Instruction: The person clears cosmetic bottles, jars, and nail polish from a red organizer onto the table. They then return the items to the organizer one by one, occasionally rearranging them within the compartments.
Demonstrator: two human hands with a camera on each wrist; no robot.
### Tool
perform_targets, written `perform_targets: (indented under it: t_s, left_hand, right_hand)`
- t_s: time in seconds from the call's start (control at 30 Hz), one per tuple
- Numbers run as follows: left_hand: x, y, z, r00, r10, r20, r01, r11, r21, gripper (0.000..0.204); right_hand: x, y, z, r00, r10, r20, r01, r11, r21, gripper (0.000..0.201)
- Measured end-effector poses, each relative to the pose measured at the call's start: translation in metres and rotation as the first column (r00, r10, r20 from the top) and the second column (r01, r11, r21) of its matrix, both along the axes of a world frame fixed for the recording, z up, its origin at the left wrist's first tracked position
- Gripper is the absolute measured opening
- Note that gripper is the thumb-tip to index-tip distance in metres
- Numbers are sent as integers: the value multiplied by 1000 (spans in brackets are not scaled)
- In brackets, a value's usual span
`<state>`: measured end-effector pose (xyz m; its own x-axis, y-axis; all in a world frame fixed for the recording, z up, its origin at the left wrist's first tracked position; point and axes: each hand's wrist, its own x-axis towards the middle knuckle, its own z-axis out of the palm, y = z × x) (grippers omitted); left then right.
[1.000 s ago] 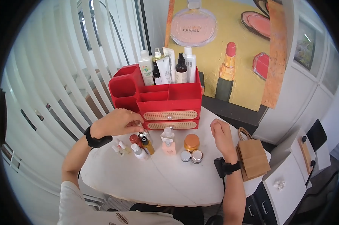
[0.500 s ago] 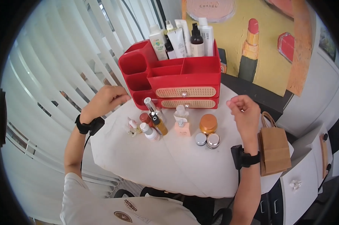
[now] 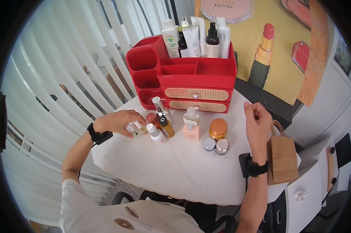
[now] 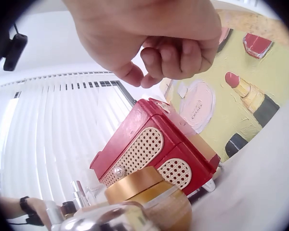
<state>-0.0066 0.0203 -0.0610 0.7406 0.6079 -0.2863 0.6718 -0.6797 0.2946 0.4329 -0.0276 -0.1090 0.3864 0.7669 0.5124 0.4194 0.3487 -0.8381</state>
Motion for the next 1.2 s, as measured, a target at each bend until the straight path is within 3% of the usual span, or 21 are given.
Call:
perform_targets:
  t_s: [0.2, 0.53, 0.73, 0.8, 0.93, 1.0, 1.2]
  left_hand:
    - [7, -6, 2, 998, 44, 47, -43, 999, -23, 64]
    - [6, -6, 2, 1000, 21, -2, -21, 1000, -21, 66]
    - [8, -11, 5, 997, 68, -46, -68, 998, 5, 61]
    - [10, -11, 5, 979, 186, -82, -185, 983, 16, 63]
    - [1, -9, 7, 975, 211, -66, -213, 977, -12, 63]
    - [-12, -3, 2, 997, 72, -29, -69, 993, 99, 54]
    - [-23, -6, 13, 988, 151, 36, -154, 981, 116, 34]
  right_hand:
    - [0, 1, -2, 999, 38, -34, -40, 998, -38, 28]
    - [-1, 1, -3, 996, 78, -38, -80, 996, -32, 26]
    - [-1, 2, -4, 995, 87, -38, -89, 995, -46, 26]
    - [0, 3, -6, 995, 93, -43, -95, 994, -45, 26]
    - [0, 2, -5, 996, 89, -29, -91, 994, -56, 26]
    - [-1, 2, -4, 996, 84, -12, -84, 996, -37, 26]
    - [-1, 2, -4, 996, 93, -14, -93, 994, -56, 26]
